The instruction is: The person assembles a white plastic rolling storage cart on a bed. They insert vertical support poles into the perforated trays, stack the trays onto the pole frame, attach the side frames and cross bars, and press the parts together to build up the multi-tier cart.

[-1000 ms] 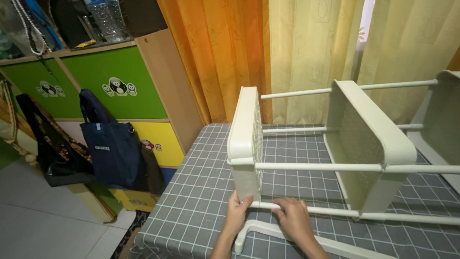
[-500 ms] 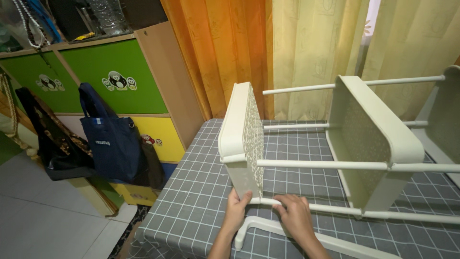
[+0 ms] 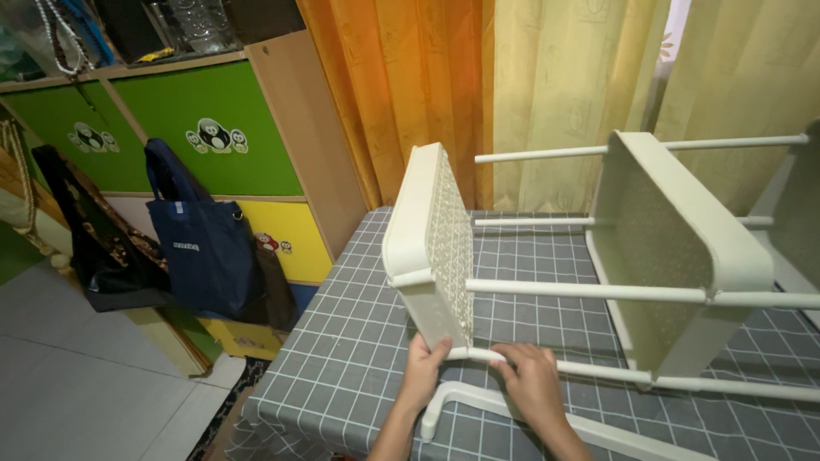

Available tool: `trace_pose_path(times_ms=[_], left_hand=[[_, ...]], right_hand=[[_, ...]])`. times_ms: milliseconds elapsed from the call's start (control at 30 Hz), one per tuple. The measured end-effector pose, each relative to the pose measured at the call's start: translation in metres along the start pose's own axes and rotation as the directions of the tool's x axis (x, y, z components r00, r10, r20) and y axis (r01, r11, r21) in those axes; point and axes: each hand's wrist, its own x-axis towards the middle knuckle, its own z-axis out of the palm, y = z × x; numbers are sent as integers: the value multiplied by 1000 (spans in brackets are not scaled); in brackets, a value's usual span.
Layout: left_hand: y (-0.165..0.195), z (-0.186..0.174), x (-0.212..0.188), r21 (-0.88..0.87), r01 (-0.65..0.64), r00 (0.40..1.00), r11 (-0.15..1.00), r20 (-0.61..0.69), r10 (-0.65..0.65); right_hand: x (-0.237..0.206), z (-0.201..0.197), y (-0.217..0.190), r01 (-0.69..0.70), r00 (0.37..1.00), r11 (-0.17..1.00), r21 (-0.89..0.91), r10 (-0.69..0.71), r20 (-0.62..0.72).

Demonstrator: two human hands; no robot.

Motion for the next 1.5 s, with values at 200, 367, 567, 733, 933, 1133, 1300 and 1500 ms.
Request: trace_pose_path(times_ms=[200,367,567,733,933,1133,1300,1500], left_hand=[[5,2,-2,31,18,999,999,39,-19],[8,7,-2,80,-32,995,996,97,24],[10,10,-1,115,-45,992,992,122,31],[10,11,-2,190,-64,992,980,116,42],[11,12,0,197,-69,987,978,159,37],[6,10,-1,170,-22,994,985,113,3],[17,12,-1,116,-47,999,992,-8,48],[85,41,-10,276,-298,921,914,-167,351]], right_hand=[[2,-5,-3,45,999,999,-5,-45,-7],[5,-16,-9,79,988,994,-71,-69,135],[13,-27,-19,113,967,990,-90,-88,240],[15,-28,-18,155,957,985,-79,-129,261],[23,-19,-9,253,927,960,-124,-203,316],[24,-16,-8,212,926,970,-116,-162,341],[9,-32,-33,348,937,932,-104,-342,73],[20,-101,-80,467,802,837,-286,-537,-262]])
